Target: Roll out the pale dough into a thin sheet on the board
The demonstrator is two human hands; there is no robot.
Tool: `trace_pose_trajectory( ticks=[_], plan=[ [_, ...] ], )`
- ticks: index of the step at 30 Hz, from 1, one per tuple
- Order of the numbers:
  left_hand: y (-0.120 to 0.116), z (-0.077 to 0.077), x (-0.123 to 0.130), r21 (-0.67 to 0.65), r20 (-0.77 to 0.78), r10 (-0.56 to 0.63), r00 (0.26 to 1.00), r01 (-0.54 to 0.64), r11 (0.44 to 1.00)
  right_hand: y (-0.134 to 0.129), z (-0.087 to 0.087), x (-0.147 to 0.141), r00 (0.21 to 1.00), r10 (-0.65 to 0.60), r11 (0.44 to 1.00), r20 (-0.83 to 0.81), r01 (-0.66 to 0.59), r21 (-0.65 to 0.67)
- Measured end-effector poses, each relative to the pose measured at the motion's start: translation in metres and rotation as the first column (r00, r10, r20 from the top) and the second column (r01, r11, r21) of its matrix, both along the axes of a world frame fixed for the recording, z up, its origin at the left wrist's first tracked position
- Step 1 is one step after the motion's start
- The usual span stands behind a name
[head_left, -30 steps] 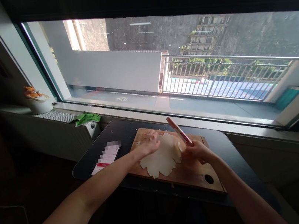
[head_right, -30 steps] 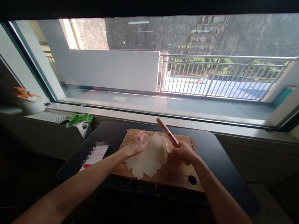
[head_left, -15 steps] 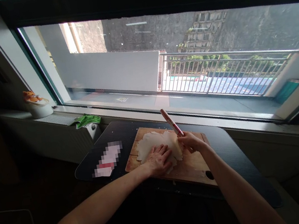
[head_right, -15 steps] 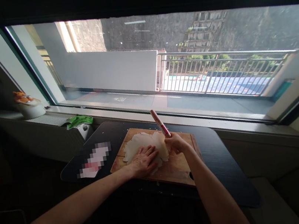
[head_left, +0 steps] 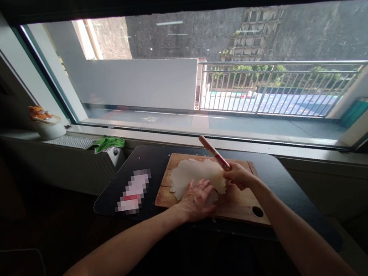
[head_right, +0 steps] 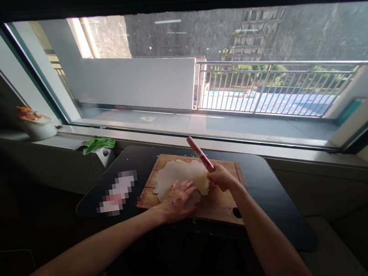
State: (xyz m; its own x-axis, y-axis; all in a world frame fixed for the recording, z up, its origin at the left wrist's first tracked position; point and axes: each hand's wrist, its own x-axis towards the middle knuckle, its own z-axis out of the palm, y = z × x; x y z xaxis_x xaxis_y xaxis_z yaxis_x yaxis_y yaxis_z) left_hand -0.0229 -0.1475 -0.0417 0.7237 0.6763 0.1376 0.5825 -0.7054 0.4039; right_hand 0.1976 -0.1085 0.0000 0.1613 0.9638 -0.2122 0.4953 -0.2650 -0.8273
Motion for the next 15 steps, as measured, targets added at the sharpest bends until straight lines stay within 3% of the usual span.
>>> trace_pose_trajectory(
  ticks=[4,8,11,15],
  plan=[
    [0.017,0.010,-0.009,0.049,0.027,0.221,0.975,-0.222,0.974,-0.018,-0.003,0.008,0.998,-0.043,0.999,0.050,0.044,-0.013],
    [0.055,0.034,-0.030,0.043,-0.098,0.533,0.840,-0.531,0.846,-0.041,-0.011,0.015,0.994,-0.017,1.000,0.105,0.016,0.010],
    [0.077,0.047,-0.039,0.032,-0.289,0.590,0.754,-0.608,0.793,-0.051,-0.017,0.021,0.993,-0.034,0.999,0.113,0.032,0.017],
    [0.087,0.050,-0.034,-0.047,-0.315,0.577,0.753,-0.620,0.783,-0.054,-0.018,0.029,0.989,-0.079,0.997,0.124,0.080,0.003]
  ],
)
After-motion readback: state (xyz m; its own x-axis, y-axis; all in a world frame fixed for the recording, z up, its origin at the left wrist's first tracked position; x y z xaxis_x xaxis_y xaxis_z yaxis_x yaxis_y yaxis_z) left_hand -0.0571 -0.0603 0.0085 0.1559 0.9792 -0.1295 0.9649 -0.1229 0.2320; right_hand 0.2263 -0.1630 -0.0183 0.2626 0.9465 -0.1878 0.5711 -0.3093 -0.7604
